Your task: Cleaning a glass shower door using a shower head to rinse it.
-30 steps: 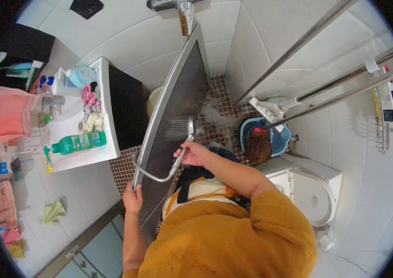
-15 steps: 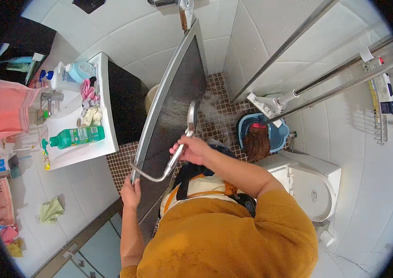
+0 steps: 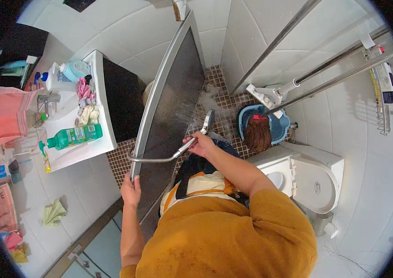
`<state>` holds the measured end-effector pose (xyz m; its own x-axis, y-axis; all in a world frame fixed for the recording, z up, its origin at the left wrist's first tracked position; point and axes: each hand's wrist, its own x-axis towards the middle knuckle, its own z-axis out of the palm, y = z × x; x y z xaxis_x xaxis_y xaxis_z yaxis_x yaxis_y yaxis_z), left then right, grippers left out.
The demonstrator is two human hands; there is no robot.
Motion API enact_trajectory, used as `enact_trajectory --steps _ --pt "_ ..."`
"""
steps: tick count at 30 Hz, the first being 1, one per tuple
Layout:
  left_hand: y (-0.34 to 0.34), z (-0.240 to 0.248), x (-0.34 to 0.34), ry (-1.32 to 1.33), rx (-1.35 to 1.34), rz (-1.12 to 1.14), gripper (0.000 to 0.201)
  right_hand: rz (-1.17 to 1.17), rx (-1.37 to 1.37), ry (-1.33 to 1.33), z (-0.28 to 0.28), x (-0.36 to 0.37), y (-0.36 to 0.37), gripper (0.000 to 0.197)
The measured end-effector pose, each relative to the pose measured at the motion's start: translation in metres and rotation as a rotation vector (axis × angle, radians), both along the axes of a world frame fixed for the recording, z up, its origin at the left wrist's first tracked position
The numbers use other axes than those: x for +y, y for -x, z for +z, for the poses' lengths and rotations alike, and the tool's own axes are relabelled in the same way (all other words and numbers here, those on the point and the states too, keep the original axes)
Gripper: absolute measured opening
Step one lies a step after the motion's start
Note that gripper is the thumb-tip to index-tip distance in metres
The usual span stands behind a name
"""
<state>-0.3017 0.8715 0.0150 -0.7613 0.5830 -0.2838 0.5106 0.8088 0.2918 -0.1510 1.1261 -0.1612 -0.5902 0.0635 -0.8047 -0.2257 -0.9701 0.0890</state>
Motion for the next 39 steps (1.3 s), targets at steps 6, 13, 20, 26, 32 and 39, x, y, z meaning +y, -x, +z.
enact_trajectory --steps 6,13,20,26,32,39 --pt "-0.002 -0.002 -0.001 -0.009 0.015 -0.009 0.038 -0.028 -0.098 0.093 -0.032 -0.002 -0.014 0.013" --pt "0.006 -0.013 -0.011 -0.041 -0.020 0.015 0.034 -0.051 -0.130 0.078 -0.069 0.006 -0.015 0.012" --pt "0.002 -0.009 -0.003 -0.082 -0.051 0.057 0.036 -0.095 -0.216 -0.039 -0.075 0.019 0.011 0.004" --pt "0.003 -0.013 -0.002 -0.073 -0.006 0.005 0.037 -0.208 -0.316 0.046 -0.103 0.005 0.013 0.005" --pt "0.010 -0.018 -0.013 -0.056 -0.089 0.070 0.038 -0.331 -0.349 0.032 -0.092 0.004 0.024 0.009" --pt "0.010 -0.017 -0.009 0.008 -0.078 0.076 0.039 -0.382 -0.277 -0.019 -0.108 0.004 0.018 0.012"
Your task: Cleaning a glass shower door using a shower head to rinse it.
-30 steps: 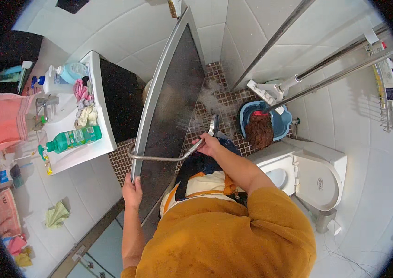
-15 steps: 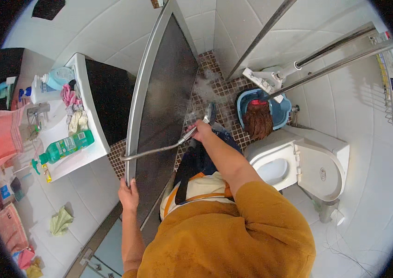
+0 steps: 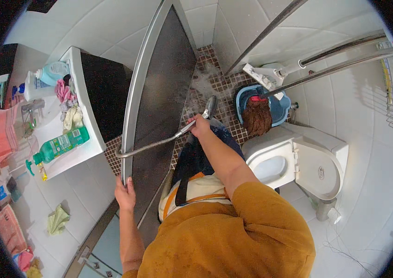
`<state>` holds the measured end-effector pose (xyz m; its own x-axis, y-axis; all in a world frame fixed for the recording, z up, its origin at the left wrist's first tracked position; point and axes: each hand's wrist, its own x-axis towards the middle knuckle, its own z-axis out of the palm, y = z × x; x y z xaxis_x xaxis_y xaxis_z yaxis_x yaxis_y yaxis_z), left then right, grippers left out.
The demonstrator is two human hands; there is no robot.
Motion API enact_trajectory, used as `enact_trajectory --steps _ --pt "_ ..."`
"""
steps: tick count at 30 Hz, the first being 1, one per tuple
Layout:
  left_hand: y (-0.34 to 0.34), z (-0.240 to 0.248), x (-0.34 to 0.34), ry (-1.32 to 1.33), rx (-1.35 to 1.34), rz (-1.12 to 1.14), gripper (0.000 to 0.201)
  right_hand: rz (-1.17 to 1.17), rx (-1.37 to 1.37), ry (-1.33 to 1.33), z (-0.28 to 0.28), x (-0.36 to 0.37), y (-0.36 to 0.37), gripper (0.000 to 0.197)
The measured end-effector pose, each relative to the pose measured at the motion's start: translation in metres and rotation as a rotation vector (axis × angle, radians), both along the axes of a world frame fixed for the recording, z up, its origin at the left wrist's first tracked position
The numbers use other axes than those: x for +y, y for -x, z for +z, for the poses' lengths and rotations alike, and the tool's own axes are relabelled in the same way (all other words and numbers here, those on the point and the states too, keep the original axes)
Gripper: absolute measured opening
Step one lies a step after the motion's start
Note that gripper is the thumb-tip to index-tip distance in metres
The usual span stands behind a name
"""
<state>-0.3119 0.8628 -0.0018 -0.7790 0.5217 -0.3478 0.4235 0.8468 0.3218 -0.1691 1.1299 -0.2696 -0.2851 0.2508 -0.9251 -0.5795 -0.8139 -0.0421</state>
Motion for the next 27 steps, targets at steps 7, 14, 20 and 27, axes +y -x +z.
enact_trajectory --steps 7,14,20,27 --pt "0.006 -0.012 -0.015 -0.023 0.042 -0.050 0.037 -0.023 -0.158 0.075 -0.005 0.001 -0.005 0.007" --pt "0.005 -0.011 -0.012 -0.040 -0.012 0.005 0.033 0.412 0.074 0.134 -0.003 -0.017 -0.012 0.004" --pt "0.000 -0.001 0.008 -0.112 0.060 -0.101 0.031 0.173 0.092 0.083 -0.030 -0.030 -0.022 0.011" --pt "0.002 -0.006 -0.007 -0.082 0.061 -0.048 0.034 0.236 0.039 0.069 0.003 -0.016 -0.017 0.009"
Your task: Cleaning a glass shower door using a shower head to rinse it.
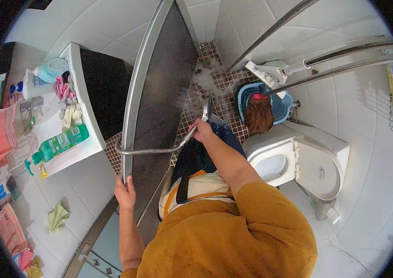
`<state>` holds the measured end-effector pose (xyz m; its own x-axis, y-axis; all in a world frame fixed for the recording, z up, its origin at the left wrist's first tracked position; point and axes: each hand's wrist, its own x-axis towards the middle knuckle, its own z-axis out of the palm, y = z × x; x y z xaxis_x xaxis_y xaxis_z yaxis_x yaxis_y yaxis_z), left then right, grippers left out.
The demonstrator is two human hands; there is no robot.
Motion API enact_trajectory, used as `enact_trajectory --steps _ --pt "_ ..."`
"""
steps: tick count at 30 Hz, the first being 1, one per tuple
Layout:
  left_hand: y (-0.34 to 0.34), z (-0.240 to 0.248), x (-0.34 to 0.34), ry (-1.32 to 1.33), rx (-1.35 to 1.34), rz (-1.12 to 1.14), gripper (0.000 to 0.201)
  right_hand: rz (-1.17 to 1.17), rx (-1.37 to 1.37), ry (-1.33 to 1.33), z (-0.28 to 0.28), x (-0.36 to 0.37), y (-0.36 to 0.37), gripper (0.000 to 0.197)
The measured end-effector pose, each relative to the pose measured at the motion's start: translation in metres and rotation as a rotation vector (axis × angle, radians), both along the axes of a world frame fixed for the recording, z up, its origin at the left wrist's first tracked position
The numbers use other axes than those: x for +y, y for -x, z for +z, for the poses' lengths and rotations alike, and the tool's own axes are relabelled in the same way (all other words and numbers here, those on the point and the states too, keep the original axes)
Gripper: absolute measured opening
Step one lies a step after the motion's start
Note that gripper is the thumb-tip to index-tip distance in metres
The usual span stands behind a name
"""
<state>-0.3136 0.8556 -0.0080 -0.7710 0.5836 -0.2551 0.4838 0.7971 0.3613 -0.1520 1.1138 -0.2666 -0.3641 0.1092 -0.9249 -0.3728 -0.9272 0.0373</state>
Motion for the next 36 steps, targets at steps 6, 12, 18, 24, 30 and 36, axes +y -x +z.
enact_trajectory --steps 6,12,18,24,30,36 --pt "-0.001 0.005 0.005 0.004 0.009 -0.028 0.038 0.286 0.153 0.025 0.022 -0.036 0.002 0.007" --pt "-0.003 0.007 0.008 0.053 -0.041 0.066 0.032 0.120 0.175 -0.094 0.019 -0.032 0.013 0.008" --pt "-0.002 0.007 0.005 -0.005 0.042 -0.043 0.032 0.149 0.254 -0.080 0.058 -0.039 0.020 0.014" --pt "-0.001 0.006 0.002 -0.054 -0.002 -0.001 0.032 0.296 0.491 -0.029 0.175 -0.069 0.020 0.019" --pt "-0.003 0.009 0.008 -0.047 0.055 -0.017 0.029 0.318 0.469 -0.033 0.217 -0.090 0.013 0.024" --pt "-0.001 0.012 0.005 -0.019 -0.080 0.084 0.032 0.395 0.503 0.006 0.241 -0.127 -0.002 0.027"
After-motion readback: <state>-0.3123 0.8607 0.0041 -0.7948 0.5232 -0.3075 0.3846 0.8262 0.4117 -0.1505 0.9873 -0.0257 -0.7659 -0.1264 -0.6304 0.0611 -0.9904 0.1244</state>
